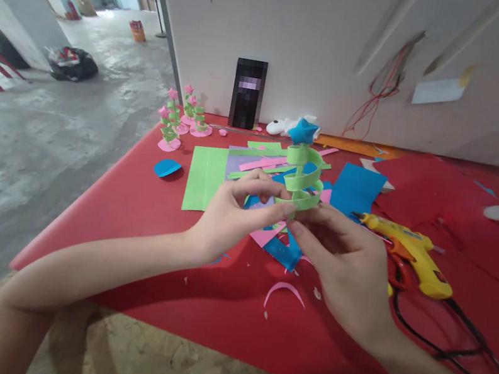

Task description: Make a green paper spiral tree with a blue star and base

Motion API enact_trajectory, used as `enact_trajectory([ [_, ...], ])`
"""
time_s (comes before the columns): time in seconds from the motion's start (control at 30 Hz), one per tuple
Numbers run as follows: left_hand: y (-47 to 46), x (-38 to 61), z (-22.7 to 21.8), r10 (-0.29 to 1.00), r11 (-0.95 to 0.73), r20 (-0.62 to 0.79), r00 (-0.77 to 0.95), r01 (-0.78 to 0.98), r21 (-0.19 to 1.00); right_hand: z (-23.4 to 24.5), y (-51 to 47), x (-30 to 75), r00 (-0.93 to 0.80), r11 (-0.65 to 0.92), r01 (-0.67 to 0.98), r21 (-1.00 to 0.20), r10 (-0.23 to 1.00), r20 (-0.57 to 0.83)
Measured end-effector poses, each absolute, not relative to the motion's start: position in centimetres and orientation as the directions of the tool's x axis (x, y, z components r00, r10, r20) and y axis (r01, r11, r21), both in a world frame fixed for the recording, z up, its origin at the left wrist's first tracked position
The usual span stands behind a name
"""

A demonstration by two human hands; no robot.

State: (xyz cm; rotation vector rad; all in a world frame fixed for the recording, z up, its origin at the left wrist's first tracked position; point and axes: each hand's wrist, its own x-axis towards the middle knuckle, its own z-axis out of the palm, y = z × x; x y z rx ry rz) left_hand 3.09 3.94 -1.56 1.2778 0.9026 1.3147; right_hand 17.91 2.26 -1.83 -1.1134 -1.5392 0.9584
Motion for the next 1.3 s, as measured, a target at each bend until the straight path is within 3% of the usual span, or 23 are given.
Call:
enact_trajectory([
  [0.87, 3.8, 3.4, -1.9, 0.97, -0.2, 0.223, 0.092, -0.214, 0.956, -1.4, 2.1, 17.7, -0.081, 0.292, 0.238, -0.926, 0.956, 0.28],
  [1.13, 4.3, 2.9, -1.6, 0.967, -0.248, 0.254, 0.024, -0.138, 0.959, -1.3, 2.7, 18.4, -0.042, 0.147, 0.021, -0.989, 0.988, 0.146],
  [1.3, 5.2, 2.7, -1.8, 0.964, -0.263, 0.265, -0.022, -0.239, 0.935, -0.4, 2.9, 18.3, 0.006, 0.08, -0.081, -0.993, 0.997, 0.08],
])
